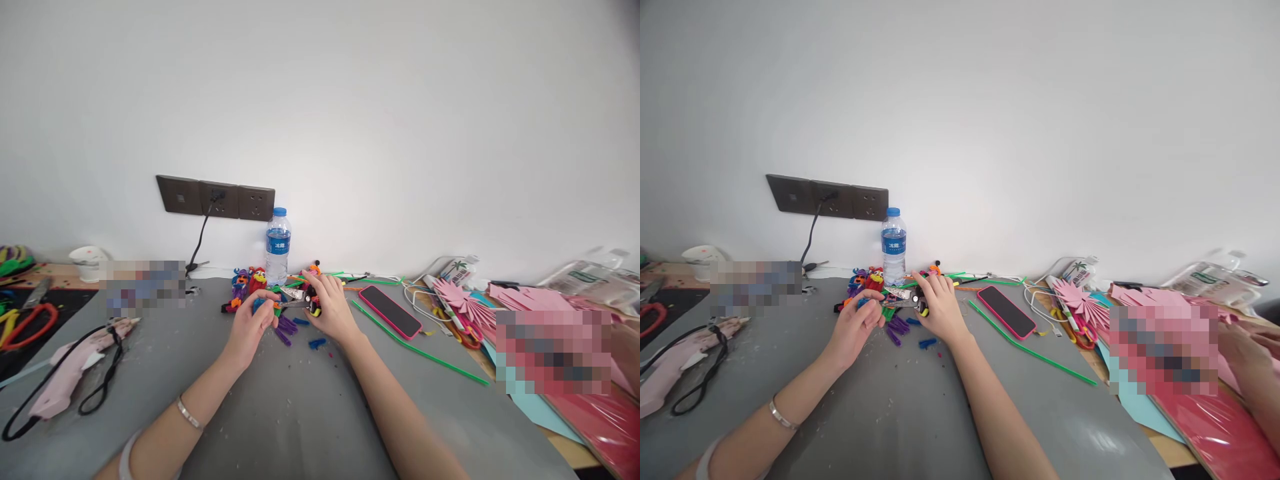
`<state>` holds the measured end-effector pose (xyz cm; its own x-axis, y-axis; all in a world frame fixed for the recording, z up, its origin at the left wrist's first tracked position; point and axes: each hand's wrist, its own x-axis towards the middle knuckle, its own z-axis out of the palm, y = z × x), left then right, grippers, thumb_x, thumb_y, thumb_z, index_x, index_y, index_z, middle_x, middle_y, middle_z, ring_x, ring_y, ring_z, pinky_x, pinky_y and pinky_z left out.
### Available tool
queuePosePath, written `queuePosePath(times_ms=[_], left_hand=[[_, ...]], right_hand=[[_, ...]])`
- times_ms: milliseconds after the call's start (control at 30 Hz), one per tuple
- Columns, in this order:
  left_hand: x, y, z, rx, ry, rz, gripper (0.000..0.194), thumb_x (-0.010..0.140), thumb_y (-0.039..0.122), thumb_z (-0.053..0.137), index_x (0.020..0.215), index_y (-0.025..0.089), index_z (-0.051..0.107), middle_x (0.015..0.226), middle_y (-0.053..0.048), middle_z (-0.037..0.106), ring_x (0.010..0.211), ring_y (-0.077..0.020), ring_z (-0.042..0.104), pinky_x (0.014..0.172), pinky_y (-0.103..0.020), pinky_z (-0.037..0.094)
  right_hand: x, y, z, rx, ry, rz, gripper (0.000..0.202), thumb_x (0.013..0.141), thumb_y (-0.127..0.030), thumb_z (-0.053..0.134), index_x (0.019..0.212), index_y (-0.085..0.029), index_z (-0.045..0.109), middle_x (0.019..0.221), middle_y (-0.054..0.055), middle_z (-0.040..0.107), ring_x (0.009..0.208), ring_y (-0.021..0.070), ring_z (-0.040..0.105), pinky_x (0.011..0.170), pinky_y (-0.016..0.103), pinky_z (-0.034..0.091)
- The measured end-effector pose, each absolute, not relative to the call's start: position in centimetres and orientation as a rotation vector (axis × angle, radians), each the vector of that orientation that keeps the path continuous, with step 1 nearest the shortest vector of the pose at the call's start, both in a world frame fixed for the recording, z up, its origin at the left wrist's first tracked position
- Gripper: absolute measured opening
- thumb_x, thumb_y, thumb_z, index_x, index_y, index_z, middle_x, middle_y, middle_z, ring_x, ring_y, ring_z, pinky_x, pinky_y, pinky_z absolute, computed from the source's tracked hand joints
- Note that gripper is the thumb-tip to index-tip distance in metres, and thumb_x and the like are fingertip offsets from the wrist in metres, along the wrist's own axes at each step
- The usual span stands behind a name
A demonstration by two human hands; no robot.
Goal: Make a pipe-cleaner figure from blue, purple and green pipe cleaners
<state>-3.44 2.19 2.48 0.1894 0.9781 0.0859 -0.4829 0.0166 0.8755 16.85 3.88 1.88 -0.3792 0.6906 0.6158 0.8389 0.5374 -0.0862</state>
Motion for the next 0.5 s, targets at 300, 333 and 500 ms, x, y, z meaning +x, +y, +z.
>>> queuePosePath(times_ms=[300,333,500], left_hand=[[-3.95,2.36,2.03,1.189,0.875,1.270,0.028,0.076,0.046,0.070,0.082,0.019,0.073,0.052,0.003,0.048,0.057,-0.0140,0.046,0.061,-0.028,0.037],[-3.93,2.37,2.05,1.190,0.876,1.274,0.027,0.076,0.046,0.070,0.081,0.019,0.073,0.051,0.003,0.048,0.057,-0.0141,0.046,0.061,-0.028,0.037],[-3.83,2.42,2.08,1.176,0.866,1.298,0.024,0.074,0.043,0.072,0.077,0.019,0.072,0.051,0.004,0.048,0.055,-0.0126,0.045,0.060,-0.026,0.037]], right_hand=[[16.79,3.89,1.72,-1.230,-2.187,-0.311,0.080,0.075,-0.019,0.059,0.148,-0.016,0.026,0.108,0.013,0.053,0.102,0.0315,0.046,0.091,0.045,0.038],[16.78,3.89,1.72,-1.228,-2.187,-0.310,0.081,0.075,-0.019,0.059,0.148,-0.016,0.026,0.108,0.013,0.053,0.102,0.0315,0.046,0.091,0.045,0.038],[16.79,3.92,1.66,-1.227,-2.192,-0.303,0.081,0.075,-0.019,0.058,0.149,-0.017,0.024,0.109,0.012,0.053,0.101,0.0313,0.047,0.091,0.045,0.038]])
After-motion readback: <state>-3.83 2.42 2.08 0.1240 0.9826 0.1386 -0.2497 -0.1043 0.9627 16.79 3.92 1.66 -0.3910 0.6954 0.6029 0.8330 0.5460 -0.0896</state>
